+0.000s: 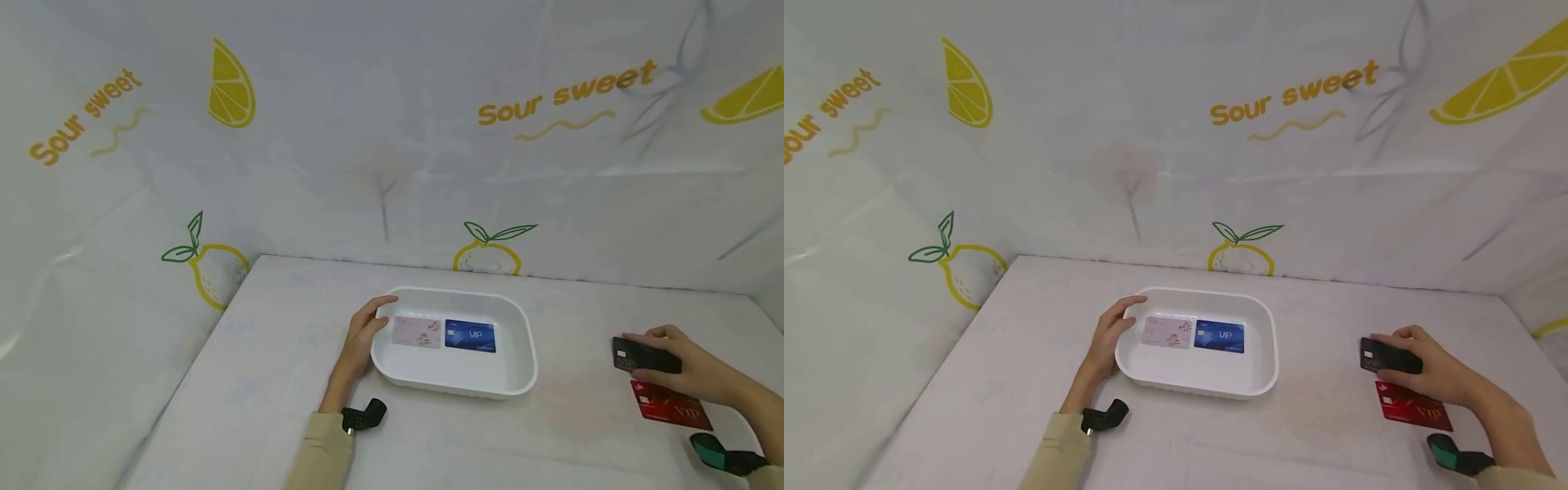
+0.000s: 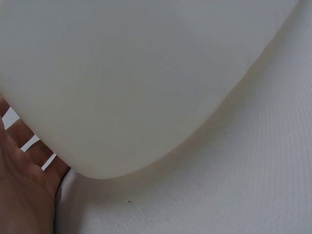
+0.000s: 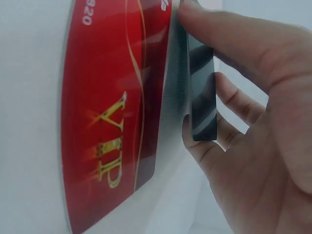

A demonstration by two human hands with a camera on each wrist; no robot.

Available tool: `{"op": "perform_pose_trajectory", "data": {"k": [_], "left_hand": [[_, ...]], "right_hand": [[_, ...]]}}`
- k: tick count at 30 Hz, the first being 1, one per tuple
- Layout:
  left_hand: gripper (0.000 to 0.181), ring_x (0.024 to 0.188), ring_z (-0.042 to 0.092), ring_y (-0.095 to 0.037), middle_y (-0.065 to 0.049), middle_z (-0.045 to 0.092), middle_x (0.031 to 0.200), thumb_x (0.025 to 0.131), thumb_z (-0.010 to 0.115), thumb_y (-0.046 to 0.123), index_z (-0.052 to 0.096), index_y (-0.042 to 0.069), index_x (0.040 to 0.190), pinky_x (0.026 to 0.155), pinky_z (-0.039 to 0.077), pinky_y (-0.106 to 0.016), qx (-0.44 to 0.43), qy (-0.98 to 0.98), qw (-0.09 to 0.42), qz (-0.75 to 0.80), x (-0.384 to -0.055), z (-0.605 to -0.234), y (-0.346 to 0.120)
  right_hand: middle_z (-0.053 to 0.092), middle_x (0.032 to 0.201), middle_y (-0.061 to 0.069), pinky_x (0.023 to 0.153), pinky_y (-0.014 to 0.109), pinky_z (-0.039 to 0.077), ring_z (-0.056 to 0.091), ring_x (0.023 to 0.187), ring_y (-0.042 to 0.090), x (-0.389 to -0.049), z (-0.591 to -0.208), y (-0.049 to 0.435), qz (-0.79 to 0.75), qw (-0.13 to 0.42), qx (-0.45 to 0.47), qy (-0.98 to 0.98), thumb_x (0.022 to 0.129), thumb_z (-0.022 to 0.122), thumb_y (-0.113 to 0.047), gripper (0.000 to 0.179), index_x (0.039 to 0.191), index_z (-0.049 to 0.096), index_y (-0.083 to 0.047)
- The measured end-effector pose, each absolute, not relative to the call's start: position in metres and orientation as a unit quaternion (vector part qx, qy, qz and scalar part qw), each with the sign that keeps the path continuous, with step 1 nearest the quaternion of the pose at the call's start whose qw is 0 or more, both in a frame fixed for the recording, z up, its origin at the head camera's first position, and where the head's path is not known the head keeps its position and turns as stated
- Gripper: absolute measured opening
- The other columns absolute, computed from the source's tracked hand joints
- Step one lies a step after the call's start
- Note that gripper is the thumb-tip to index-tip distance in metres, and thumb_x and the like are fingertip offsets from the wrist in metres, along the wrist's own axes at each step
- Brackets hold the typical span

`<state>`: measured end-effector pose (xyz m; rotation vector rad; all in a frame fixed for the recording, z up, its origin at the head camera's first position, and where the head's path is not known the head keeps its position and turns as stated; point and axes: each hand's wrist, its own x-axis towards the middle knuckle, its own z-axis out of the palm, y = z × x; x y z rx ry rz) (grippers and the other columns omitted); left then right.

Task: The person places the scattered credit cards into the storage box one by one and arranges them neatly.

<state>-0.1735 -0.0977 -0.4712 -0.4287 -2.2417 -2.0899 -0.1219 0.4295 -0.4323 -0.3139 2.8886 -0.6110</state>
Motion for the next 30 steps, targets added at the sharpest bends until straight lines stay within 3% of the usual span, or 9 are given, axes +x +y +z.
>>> {"op": "perform_pose_trajectory", "data": {"k": [7,10,19,26,30], "left_hand": [[0.045,0.155,0.034,-0.03,-0.017,0.056,0.149,0.094,0.042,0.003,0.061,0.001,0.135,0.132,0.016,-0.047,-0.139,-0.724,0.022,-0.675,-0.173,-0.471,-0.098],[0.045,0.155,0.033,-0.03,-0.017,0.055,0.15,0.094,0.042,0.003,0.061,0.0,0.136,0.132,0.016,-0.048,-0.138,-0.723,0.02,-0.677,-0.173,-0.471,-0.098],[0.045,0.154,0.035,-0.029,-0.017,0.056,0.149,0.095,0.042,0.002,0.061,0.001,0.136,0.132,0.016,-0.047,-0.139,-0.727,0.023,-0.672,-0.173,-0.471,-0.098],[0.045,0.154,0.036,-0.028,-0.016,0.057,0.148,0.094,0.043,0.002,0.061,0.002,0.136,0.132,0.016,-0.047,-0.137,-0.729,0.023,-0.67,-0.173,-0.469,-0.098],[0.045,0.153,0.037,-0.027,-0.017,0.057,0.148,0.094,0.043,0.002,0.061,0.001,0.135,0.132,0.017,-0.046,-0.139,-0.728,0.024,-0.671,-0.174,-0.471,-0.098]], "right_hand": [[0.048,0.116,0.033,0.072,0.058,0.06,0.056,0.094,0.044,-0.123,-0.426,0.427,-0.19,0.099,-0.078,0.974,0.082,0.084,-0.024,0.07,0.134,0.056,0.013],[0.05,0.115,0.033,0.07,0.053,0.06,0.056,0.093,0.043,-0.124,-0.423,0.425,-0.186,0.098,-0.074,0.975,0.082,0.084,-0.025,0.07,0.133,0.057,0.013],[0.046,0.121,0.035,0.072,0.058,0.057,0.053,0.098,0.05,-0.122,-0.415,0.415,-0.197,0.071,-0.062,0.976,0.081,0.085,-0.033,0.074,0.135,0.058,0.01],[0.052,0.118,0.028,0.065,0.023,0.047,0.054,0.095,0.042,-0.119,-0.408,0.399,-0.221,0.006,-0.077,0.972,0.075,0.09,-0.026,0.069,0.129,0.065,0.007],[0.053,0.117,0.026,0.062,0.014,0.041,0.052,0.096,0.037,-0.118,-0.406,0.39,-0.231,-0.016,-0.075,0.97,0.074,0.091,-0.026,0.067,0.128,0.067,0.005]]}}
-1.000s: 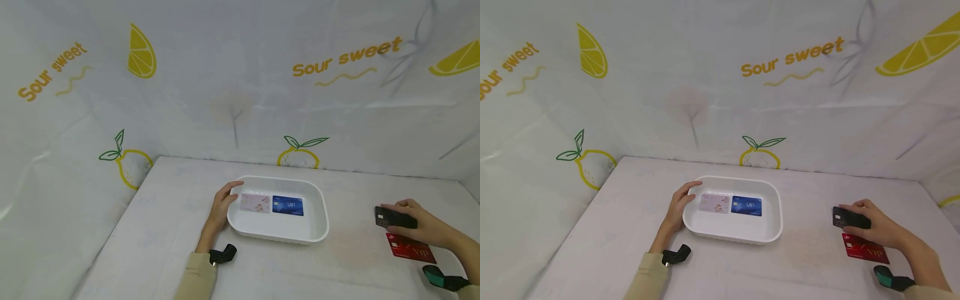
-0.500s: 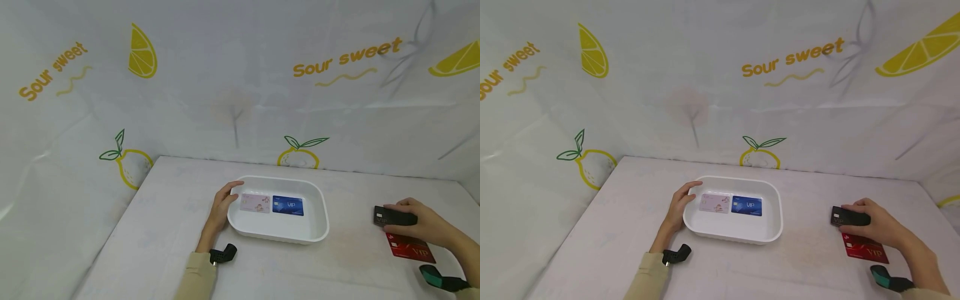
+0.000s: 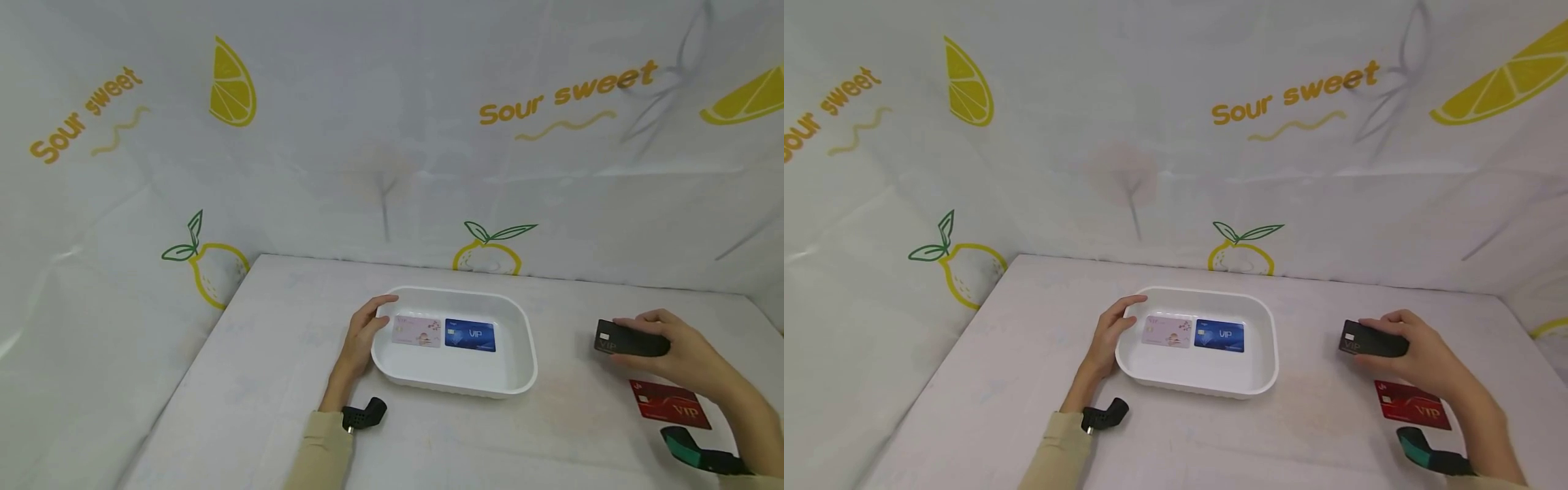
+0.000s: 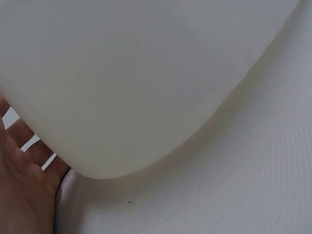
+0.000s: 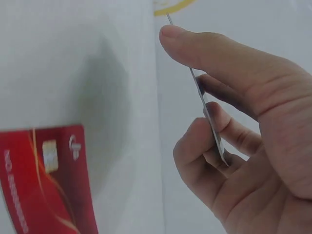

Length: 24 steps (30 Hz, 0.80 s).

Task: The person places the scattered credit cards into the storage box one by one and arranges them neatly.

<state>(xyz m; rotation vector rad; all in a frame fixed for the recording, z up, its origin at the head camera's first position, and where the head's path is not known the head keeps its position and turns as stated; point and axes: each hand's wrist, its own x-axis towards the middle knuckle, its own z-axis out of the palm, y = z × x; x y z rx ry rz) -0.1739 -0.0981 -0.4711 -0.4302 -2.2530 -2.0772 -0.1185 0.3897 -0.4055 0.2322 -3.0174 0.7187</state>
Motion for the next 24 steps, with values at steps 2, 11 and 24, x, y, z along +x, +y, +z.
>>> {"op": "perform_pose_trajectory", "data": {"k": [2,11,24], "left_hand": [[0.045,0.153,0.037,-0.028,-0.017,0.057,0.147,0.094,0.043,0.002,0.061,0.0,0.135,0.132,0.017,-0.047,-0.141,-0.726,0.025,-0.673,-0.174,-0.472,-0.098],[0.045,0.155,0.033,-0.031,-0.019,0.057,0.147,0.093,0.043,0.001,0.061,-0.001,0.135,0.131,0.017,-0.049,-0.143,-0.719,0.026,-0.679,-0.175,-0.474,-0.098],[0.046,0.155,0.032,-0.032,-0.021,0.056,0.148,0.093,0.043,0.0,0.06,-0.002,0.135,0.131,0.016,-0.051,-0.149,-0.718,0.025,-0.679,-0.175,-0.472,-0.098]], "right_hand": [[0.053,0.118,0.025,0.059,0.015,0.043,0.052,0.094,0.033,-0.118,-0.404,0.385,0.235,0.021,0.073,-0.969,0.074,0.091,-0.027,0.068,0.128,0.067,0.005],[0.051,0.121,0.025,0.053,0.019,0.048,0.053,0.092,0.037,-0.117,-0.395,0.357,0.258,0.037,0.082,-0.962,0.075,0.091,-0.027,0.067,0.13,0.067,0.002],[0.052,0.12,0.013,0.059,0.019,0.047,0.045,0.095,0.017,-0.113,-0.372,0.313,0.292,0.065,0.102,-0.949,0.074,0.091,-0.025,0.063,0.13,0.069,-0.007]]}}
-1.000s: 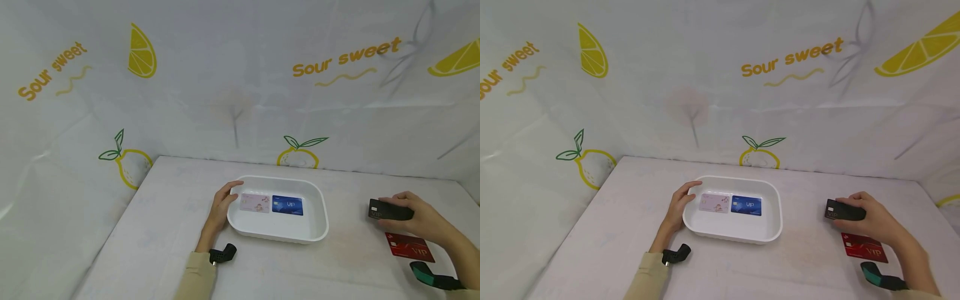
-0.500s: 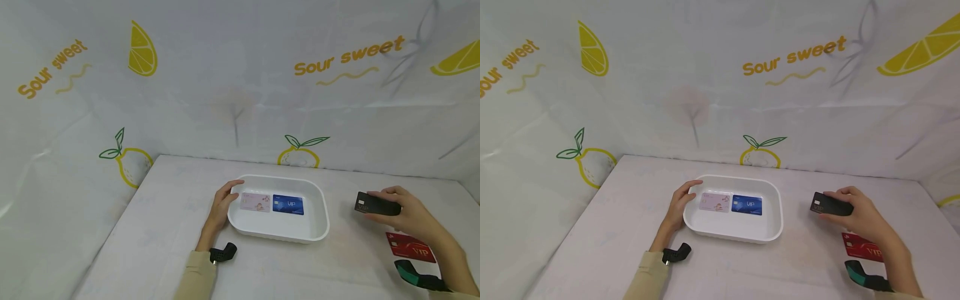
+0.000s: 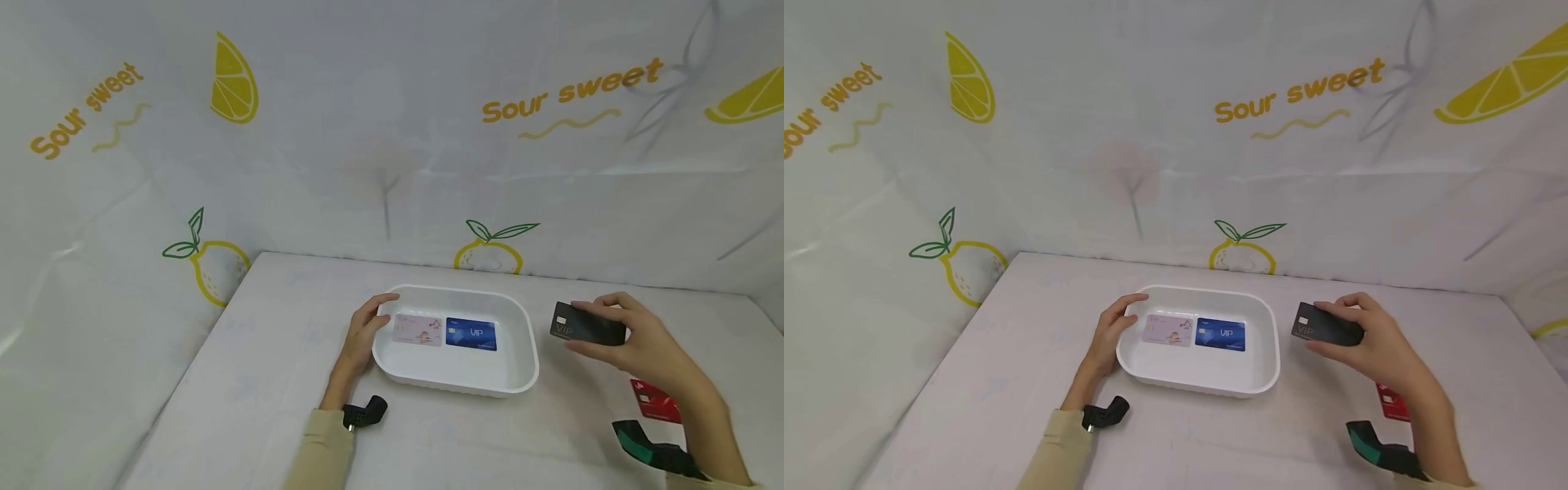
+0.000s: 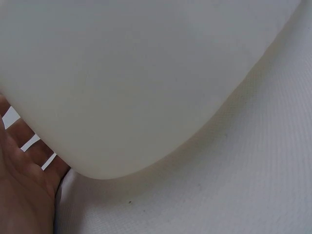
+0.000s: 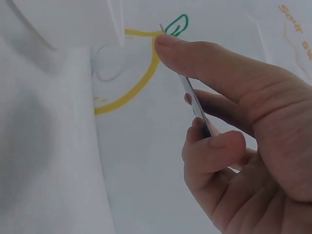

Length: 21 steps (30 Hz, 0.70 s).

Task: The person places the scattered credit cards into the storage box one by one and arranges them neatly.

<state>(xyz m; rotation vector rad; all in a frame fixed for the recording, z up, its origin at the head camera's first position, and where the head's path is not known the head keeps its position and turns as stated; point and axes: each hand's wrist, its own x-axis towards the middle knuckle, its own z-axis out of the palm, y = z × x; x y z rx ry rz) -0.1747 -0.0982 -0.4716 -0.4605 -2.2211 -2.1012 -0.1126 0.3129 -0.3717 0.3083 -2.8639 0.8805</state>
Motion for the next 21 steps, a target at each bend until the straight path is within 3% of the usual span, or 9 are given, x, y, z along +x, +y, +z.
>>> {"op": "perform_pose_trajectory", "data": {"k": [4,12,18,21], "left_hand": [[0.046,0.156,0.031,-0.034,-0.022,0.055,0.148,0.093,0.043,0.0,0.059,-0.003,0.136,0.131,0.015,-0.053,-0.154,-0.718,0.026,-0.678,-0.175,-0.473,-0.098],[0.046,0.155,0.034,-0.031,-0.019,0.055,0.149,0.093,0.044,0.001,0.06,-0.001,0.135,0.13,0.02,-0.053,-0.144,-0.723,0.023,-0.675,-0.175,-0.471,-0.098],[0.045,0.153,0.037,-0.031,-0.018,0.057,0.148,0.093,0.044,0.0,0.061,0.0,0.135,0.129,0.022,-0.052,-0.14,-0.726,0.024,-0.673,-0.175,-0.471,-0.098],[0.045,0.152,0.038,-0.03,-0.018,0.057,0.147,0.093,0.044,0.0,0.061,0.0,0.135,0.13,0.022,-0.051,-0.138,-0.727,0.025,-0.672,-0.175,-0.471,-0.098]], "right_hand": [[0.053,0.12,0.012,0.061,0.018,0.046,0.043,0.093,0.01,-0.113,-0.365,0.298,0.302,0.077,0.115,-0.943,0.073,0.092,-0.024,0.062,0.129,0.071,-0.009],[0.054,0.119,0.012,0.065,0.016,0.046,0.047,0.098,0.022,-0.113,-0.354,0.263,0.317,0.089,0.14,-0.934,0.072,0.092,-0.023,0.061,0.128,0.071,-0.007],[0.053,0.12,0.015,0.066,0.016,0.051,0.053,0.102,0.034,-0.115,-0.349,0.235,0.351,0.068,0.156,-0.921,0.075,0.091,-0.022,0.058,0.127,0.071,-0.006],[0.052,0.12,0.015,0.067,0.017,0.052,0.052,0.103,0.034,-0.116,-0.346,0.223,0.363,0.056,0.166,-0.915,0.076,0.09,-0.022,0.058,0.128,0.071,-0.006]]}}
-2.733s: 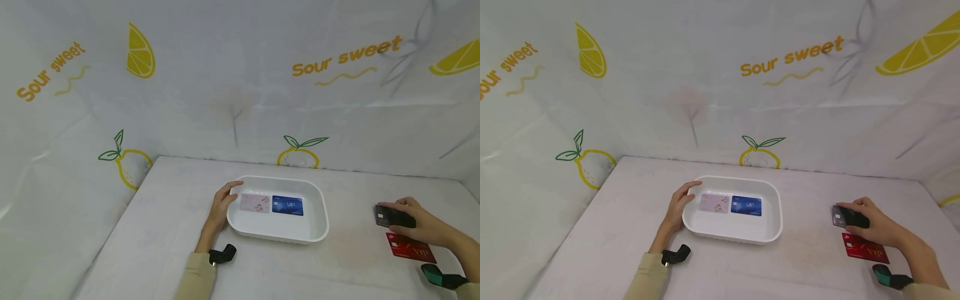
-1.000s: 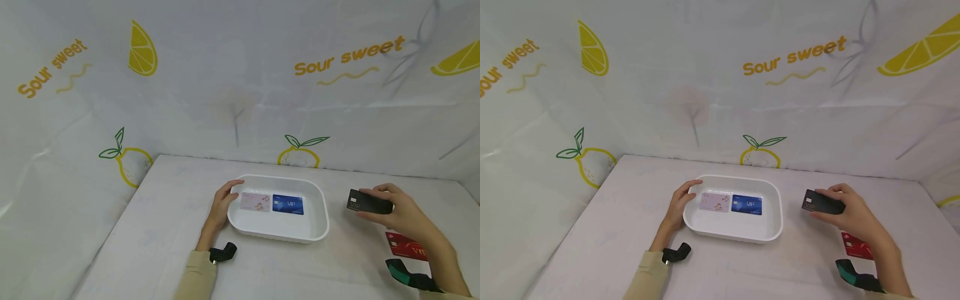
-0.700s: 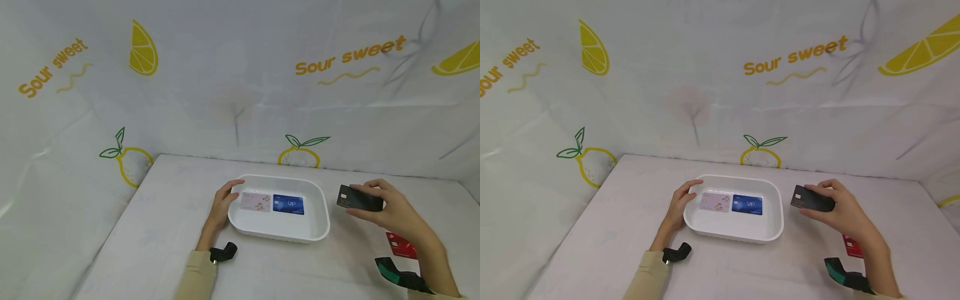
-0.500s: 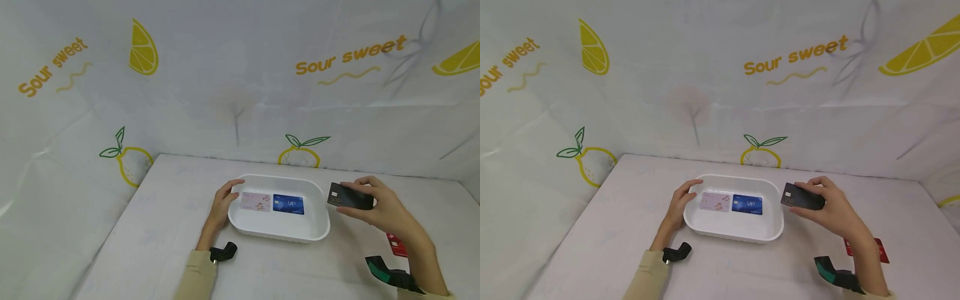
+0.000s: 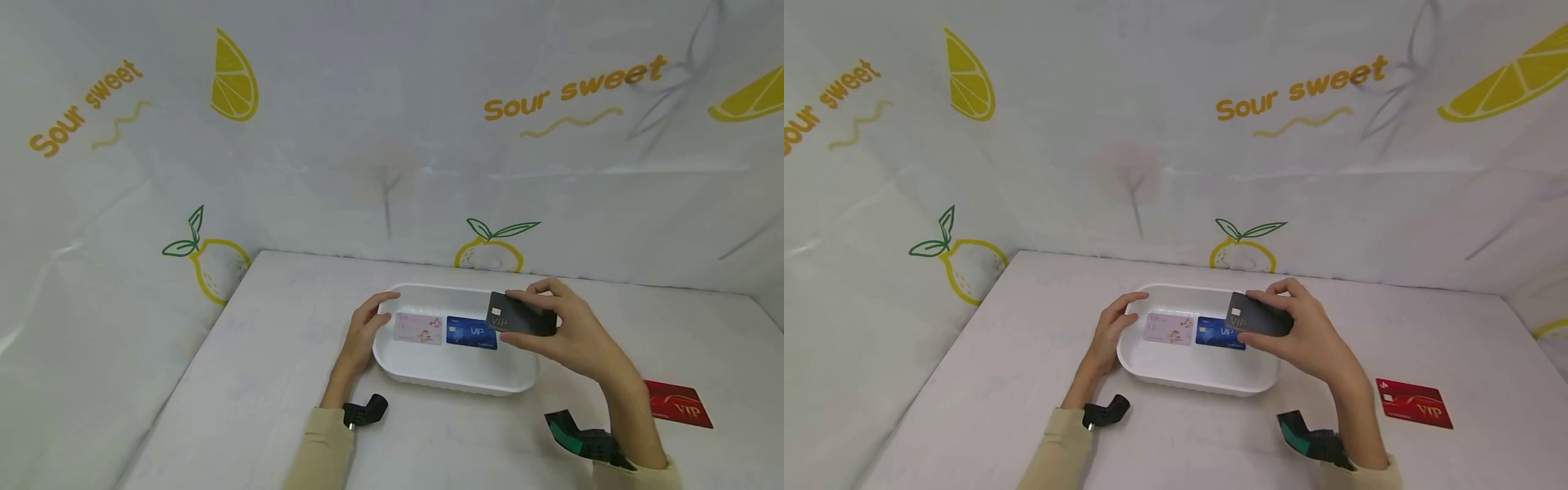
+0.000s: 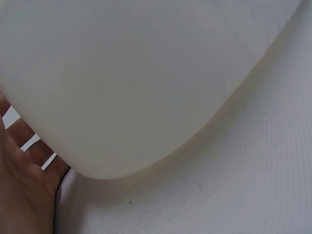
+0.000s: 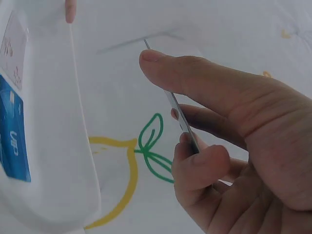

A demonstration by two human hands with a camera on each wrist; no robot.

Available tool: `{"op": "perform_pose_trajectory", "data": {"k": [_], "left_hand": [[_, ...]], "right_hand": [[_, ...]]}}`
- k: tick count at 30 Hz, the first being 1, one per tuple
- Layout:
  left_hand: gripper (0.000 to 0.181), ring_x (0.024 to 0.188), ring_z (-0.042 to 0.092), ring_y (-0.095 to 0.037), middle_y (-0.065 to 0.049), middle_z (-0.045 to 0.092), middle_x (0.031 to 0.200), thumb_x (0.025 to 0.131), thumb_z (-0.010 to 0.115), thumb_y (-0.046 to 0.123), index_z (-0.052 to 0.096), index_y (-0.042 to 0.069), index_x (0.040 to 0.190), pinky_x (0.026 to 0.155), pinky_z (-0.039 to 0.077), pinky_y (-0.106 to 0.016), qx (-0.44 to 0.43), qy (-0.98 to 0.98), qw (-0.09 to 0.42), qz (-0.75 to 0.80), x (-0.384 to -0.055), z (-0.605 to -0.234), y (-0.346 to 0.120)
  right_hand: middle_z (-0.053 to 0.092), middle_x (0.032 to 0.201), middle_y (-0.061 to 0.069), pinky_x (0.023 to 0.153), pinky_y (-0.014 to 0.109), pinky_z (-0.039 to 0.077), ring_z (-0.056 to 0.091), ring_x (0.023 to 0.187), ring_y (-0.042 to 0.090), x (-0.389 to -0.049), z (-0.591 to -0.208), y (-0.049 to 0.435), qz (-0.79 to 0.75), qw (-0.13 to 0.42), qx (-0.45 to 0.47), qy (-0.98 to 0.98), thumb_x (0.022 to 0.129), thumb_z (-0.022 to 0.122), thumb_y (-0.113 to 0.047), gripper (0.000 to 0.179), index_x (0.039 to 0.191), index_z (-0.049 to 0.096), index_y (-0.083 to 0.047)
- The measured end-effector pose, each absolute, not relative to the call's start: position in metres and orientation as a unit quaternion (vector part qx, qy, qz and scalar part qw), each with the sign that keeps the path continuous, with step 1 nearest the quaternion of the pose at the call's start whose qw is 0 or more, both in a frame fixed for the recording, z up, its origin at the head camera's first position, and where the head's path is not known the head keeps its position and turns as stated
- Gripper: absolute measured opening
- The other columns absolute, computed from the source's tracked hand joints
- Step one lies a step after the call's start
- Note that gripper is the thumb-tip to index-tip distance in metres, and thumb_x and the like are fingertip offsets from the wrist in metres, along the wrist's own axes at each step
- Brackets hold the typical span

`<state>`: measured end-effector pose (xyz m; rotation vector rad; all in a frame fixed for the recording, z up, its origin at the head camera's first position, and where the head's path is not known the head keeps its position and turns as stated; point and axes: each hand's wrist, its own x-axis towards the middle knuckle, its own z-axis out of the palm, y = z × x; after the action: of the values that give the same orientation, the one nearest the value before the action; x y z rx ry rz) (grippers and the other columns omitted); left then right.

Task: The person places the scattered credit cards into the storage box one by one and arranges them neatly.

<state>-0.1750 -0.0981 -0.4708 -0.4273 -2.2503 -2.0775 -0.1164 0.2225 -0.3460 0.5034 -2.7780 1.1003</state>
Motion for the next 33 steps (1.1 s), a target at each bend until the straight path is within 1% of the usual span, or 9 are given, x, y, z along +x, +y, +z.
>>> {"op": "perform_pose_trajectory", "data": {"k": [7,13,19,26,33], "left_hand": [[0.045,0.153,0.037,-0.031,-0.018,0.057,0.148,0.093,0.044,0.0,0.061,-0.001,0.135,0.13,0.02,-0.051,-0.142,-0.727,0.025,-0.672,-0.176,-0.472,-0.098],[0.046,0.155,0.033,-0.033,-0.02,0.056,0.148,0.092,0.044,-0.001,0.06,-0.002,0.135,0.13,0.017,-0.053,-0.146,-0.723,0.025,-0.675,-0.177,-0.473,-0.098],[0.046,0.153,0.037,-0.032,-0.02,0.057,0.148,0.093,0.044,0.0,0.06,-0.002,0.135,0.13,0.02,-0.052,-0.146,-0.723,0.023,-0.675,-0.176,-0.472,-0.097],[0.046,0.152,0.039,-0.031,-0.019,0.057,0.147,0.092,0.045,0.002,0.06,-0.001,0.136,0.129,0.022,-0.052,-0.144,-0.726,0.023,-0.672,-0.175,-0.47,-0.098],[0.046,0.151,0.04,-0.032,-0.019,0.057,0.147,0.093,0.044,0.002,0.06,-0.001,0.136,0.128,0.024,-0.054,-0.146,-0.726,0.023,-0.671,-0.175,-0.47,-0.098]], "right_hand": [[0.053,0.116,0.009,0.072,0.019,0.05,0.052,0.101,0.025,-0.119,-0.346,0.191,0.379,0.037,0.195,-0.904,0.078,0.089,-0.025,0.058,0.13,0.07,-0.009],[0.055,0.115,0.005,0.078,0.021,0.052,0.055,0.1,0.021,-0.125,-0.355,0.165,0.392,0.022,0.22,-0.893,0.076,0.09,-0.025,0.06,0.13,0.07,-0.009],[0.056,0.109,0.003,0.083,0.025,0.05,0.055,0.099,0.017,-0.128,-0.366,0.144,0.387,0.02,0.237,-0.891,0.075,0.091,-0.026,0.058,0.127,0.073,-0.009],[0.056,0.106,0.004,0.084,0.028,0.048,0.052,0.099,0.017,-0.129,-0.377,0.13,0.371,0.007,0.235,-0.898,0.073,0.092,-0.026,0.058,0.124,0.074,-0.006],[0.057,0.106,0.004,0.083,0.029,0.048,0.054,0.098,0.017,-0.132,-0.386,0.122,0.369,-0.005,0.234,-0.9,0.072,0.092,-0.029,0.058,0.123,0.074,-0.008]]}}
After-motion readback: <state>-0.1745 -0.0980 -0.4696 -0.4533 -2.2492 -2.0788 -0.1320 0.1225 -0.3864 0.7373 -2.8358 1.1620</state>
